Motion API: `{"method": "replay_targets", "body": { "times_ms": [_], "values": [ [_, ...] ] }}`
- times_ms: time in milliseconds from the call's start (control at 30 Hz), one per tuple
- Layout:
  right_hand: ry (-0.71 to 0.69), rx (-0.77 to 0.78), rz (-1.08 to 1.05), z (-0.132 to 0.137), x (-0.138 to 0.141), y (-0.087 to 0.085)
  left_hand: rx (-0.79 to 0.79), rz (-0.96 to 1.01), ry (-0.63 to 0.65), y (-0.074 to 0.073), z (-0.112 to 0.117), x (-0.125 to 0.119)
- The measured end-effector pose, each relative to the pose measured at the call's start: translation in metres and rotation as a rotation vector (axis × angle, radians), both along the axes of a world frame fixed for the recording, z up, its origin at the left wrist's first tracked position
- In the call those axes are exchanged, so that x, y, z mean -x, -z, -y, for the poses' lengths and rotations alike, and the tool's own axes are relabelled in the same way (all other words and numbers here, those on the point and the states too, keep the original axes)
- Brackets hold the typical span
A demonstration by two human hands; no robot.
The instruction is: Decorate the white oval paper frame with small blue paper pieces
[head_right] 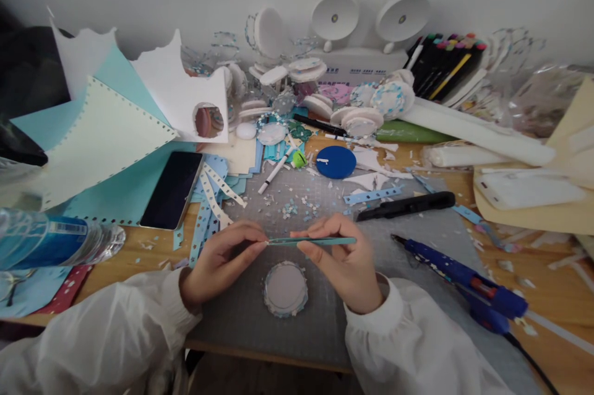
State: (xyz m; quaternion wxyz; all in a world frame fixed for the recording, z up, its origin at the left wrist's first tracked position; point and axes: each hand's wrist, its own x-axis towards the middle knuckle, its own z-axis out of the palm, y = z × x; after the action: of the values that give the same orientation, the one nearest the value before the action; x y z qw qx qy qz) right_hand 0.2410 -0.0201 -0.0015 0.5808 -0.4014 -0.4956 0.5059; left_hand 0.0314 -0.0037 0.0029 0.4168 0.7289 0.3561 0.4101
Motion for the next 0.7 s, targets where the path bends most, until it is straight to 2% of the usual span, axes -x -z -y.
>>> {"method": "replay_targets", "body": {
  "times_ms": [500, 700],
  "values": [
    [-0.025, 0.018, -0.023, -0.0001, -0.0027, 0.0012, 0.009, -0.029, 0.016, 0.0027, -0.0002, 0.0009],
    [0.052, -0.016, -0.046, -0.0023, -0.0049, 0.004, 0.046, -0.01, 0.006, 0.001, 0.0032, 0.0023]
  ]
}}
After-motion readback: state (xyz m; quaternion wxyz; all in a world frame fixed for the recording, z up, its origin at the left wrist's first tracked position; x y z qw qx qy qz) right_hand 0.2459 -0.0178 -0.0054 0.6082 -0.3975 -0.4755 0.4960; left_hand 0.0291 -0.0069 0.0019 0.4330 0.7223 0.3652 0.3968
